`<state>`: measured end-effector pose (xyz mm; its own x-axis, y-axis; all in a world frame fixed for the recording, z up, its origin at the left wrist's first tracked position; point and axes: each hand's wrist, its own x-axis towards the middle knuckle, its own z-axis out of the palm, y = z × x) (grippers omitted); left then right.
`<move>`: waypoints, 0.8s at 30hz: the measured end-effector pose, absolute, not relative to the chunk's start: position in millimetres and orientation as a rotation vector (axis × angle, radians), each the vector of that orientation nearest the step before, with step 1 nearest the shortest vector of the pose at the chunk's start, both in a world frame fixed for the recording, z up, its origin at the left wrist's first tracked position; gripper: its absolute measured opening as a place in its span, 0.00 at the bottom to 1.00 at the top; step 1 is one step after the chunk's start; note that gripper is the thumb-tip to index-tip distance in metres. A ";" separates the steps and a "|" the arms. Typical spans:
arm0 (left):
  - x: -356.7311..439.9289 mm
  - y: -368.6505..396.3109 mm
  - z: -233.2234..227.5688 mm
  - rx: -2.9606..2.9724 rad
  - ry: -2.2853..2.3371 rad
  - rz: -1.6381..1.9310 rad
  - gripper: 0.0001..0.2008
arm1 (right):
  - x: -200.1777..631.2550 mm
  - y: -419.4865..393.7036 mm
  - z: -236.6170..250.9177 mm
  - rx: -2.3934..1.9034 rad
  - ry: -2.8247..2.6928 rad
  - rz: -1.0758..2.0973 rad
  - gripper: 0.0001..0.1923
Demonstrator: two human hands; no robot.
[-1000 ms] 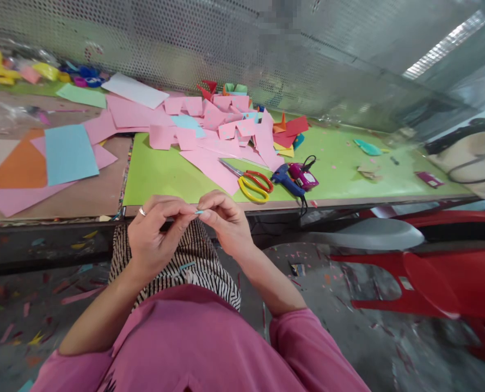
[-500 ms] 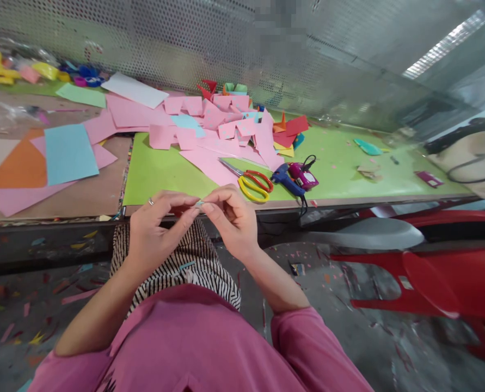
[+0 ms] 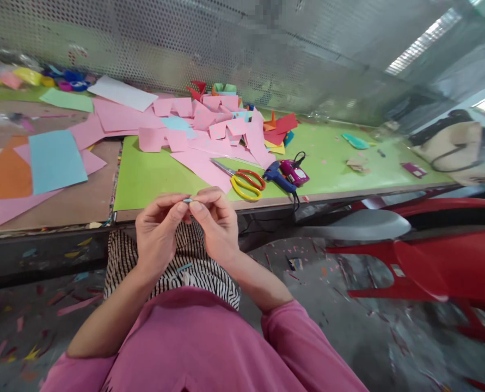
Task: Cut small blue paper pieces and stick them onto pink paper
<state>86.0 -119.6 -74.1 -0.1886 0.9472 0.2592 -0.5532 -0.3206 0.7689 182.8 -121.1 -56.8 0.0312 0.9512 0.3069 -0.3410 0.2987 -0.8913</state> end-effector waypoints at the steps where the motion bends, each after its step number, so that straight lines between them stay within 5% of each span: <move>1: 87.6 -119.4 -74.8 0.893 0.618 1.751 0.05 | 181.9 -120.9 -57.4 -0.718 -1.088 1.147 0.12; 10: 87.4 -116.3 -71.3 0.899 0.700 1.758 0.06 | 202.3 -121.8 -53.4 -0.841 -1.379 0.991 0.06; 17: 74.2 -102.4 -59.1 0.528 0.604 1.263 0.17 | 319.5 -68.1 -30.9 -1.921 -2.211 -0.032 0.23; 24: 73.1 -103.0 -58.6 0.392 0.577 1.163 0.18 | 347.2 -30.7 -34.4 -2.120 -2.438 0.100 0.23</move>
<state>73.1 -103.0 -58.6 0.2785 0.9348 -0.2204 -0.7414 0.3551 0.5694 347.2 -30.7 -34.4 -0.1375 0.9845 -0.1090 0.9901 0.1397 0.0129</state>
